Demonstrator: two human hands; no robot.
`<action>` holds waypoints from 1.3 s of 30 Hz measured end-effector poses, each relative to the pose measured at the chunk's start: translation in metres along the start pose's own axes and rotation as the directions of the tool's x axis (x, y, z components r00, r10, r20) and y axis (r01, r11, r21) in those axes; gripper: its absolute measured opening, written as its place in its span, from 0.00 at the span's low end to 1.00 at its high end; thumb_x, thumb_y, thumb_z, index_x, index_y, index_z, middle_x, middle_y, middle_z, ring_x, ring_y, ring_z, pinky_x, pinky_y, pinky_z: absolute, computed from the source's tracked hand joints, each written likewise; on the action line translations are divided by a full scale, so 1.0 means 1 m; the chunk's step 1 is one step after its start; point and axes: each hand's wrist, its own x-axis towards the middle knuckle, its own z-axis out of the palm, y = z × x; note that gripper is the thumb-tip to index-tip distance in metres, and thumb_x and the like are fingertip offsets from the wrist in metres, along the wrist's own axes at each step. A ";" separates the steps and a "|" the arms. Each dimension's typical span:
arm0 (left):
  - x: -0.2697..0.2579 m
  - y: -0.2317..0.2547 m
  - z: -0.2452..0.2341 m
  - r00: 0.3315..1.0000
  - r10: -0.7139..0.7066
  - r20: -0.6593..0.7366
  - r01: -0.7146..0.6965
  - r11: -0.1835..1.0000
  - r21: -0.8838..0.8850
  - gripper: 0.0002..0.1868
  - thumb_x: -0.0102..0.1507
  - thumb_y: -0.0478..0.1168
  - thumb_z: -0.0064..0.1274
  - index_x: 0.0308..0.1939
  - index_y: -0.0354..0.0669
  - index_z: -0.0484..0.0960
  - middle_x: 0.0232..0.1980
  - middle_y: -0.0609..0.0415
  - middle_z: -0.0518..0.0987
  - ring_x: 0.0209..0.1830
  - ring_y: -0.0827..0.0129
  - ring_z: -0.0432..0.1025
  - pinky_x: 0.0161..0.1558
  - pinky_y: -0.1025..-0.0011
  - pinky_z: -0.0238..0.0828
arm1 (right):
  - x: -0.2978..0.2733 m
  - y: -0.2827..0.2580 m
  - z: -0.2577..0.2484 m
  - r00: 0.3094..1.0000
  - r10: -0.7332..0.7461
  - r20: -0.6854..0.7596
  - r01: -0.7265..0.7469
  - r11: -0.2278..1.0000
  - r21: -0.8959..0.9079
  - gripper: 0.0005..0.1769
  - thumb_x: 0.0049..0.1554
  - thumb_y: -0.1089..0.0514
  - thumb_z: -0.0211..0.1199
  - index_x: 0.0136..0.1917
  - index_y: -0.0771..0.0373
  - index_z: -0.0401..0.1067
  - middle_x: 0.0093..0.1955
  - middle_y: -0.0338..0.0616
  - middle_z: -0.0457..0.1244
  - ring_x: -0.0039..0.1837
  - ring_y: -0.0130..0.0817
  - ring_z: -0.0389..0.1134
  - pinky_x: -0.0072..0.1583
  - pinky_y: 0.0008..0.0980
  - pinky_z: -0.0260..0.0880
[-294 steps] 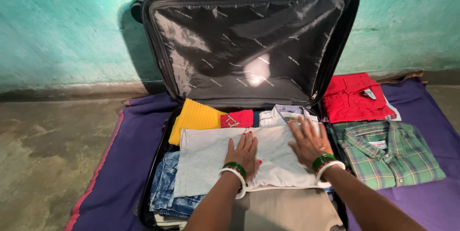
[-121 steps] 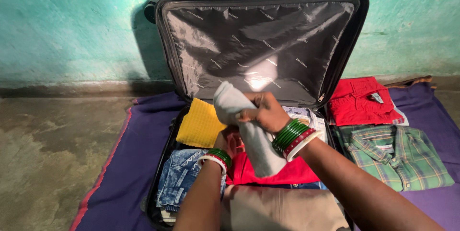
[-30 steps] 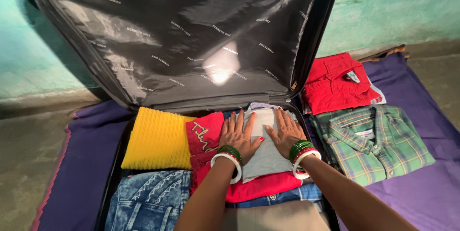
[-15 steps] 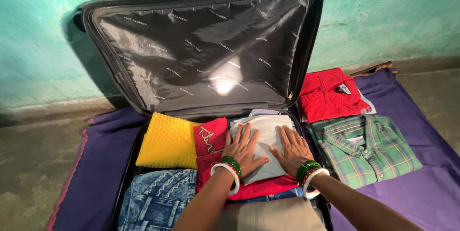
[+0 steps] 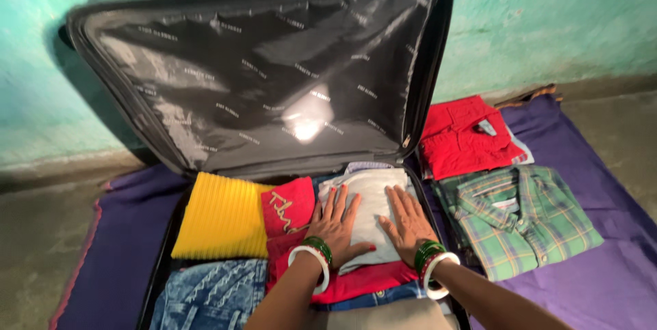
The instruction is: The person packs various items of clothing, including shirts, pants, and a patterned fabric, into an open suitcase by hand.
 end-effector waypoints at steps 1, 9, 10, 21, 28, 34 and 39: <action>0.000 0.002 -0.004 1.000 0.008 -0.012 -0.008 1.000 0.008 0.63 0.58 0.77 0.48 0.81 0.44 0.39 0.84 0.35 0.33 0.83 0.39 0.27 0.74 0.39 0.32 | 0.001 0.000 -0.001 1.000 -0.002 -0.015 0.002 1.000 -0.005 0.42 0.64 0.36 0.45 0.81 0.63 0.44 0.81 0.61 0.44 0.81 0.57 0.44 0.77 0.46 0.44; 0.000 0.038 -0.050 0.958 -0.205 0.202 0.197 0.979 0.061 0.64 0.56 0.71 0.58 0.81 0.50 0.37 0.85 0.43 0.32 0.85 0.48 0.27 0.78 0.39 0.24 | 0.014 0.010 -0.002 0.965 0.148 0.215 -0.155 0.988 0.014 0.45 0.61 0.35 0.48 0.82 0.58 0.41 0.83 0.54 0.41 0.82 0.53 0.42 0.78 0.43 0.42; -0.001 0.042 -0.054 0.959 -0.206 0.194 0.197 0.978 0.065 0.64 0.56 0.71 0.58 0.81 0.50 0.37 0.85 0.43 0.32 0.85 0.48 0.27 0.78 0.39 0.24 | 0.017 0.013 -0.002 0.968 0.143 0.207 -0.149 0.989 0.014 0.45 0.61 0.35 0.48 0.82 0.58 0.41 0.83 0.54 0.41 0.82 0.53 0.42 0.78 0.43 0.42; 0.013 0.109 -0.051 0.984 0.165 -0.060 -0.166 0.986 -0.007 0.56 0.57 0.59 0.58 0.81 0.60 0.41 0.83 0.40 0.42 0.82 0.43 0.40 0.75 0.39 0.30 | 0.025 0.120 -0.075 0.950 0.307 0.062 -0.310 0.949 0.054 0.25 0.59 0.41 0.57 0.63 0.54 0.74 0.53 0.56 0.72 0.59 0.53 0.72 0.62 0.46 0.70; 0.018 0.123 -0.022 0.967 0.248 -0.066 -0.251 0.967 -0.040 0.52 0.59 0.61 0.56 0.81 0.60 0.46 0.83 0.41 0.46 0.82 0.46 0.40 0.76 0.40 0.27 | -0.041 0.219 -0.104 0.833 0.539 0.127 -0.544 0.839 0.010 0.23 0.54 0.45 0.64 0.59 0.54 0.78 0.54 0.50 0.72 0.58 0.48 0.74 0.61 0.44 0.71; 0.019 0.124 -0.014 0.974 0.199 0.111 -0.205 0.978 0.044 0.52 0.57 0.63 0.58 0.79 0.60 0.47 0.82 0.44 0.47 0.84 0.50 0.36 0.77 0.43 0.22 | -0.084 0.295 -0.097 0.733 0.670 0.114 -0.661 0.742 -0.110 0.18 0.51 0.48 0.68 0.52 0.56 0.82 0.54 0.51 0.72 0.59 0.48 0.73 0.62 0.43 0.70; 0.026 0.137 -0.014 0.986 0.150 0.077 -0.151 0.989 0.003 0.51 0.60 0.61 0.56 0.80 0.59 0.45 0.82 0.42 0.49 0.83 0.50 0.38 0.77 0.42 0.24 | -0.111 0.319 -0.081 0.840 0.422 0.342 -0.086 0.725 -0.683 0.12 0.55 0.51 0.64 0.52 0.48 0.81 0.52 0.47 0.71 0.54 0.47 0.73 0.54 0.40 0.73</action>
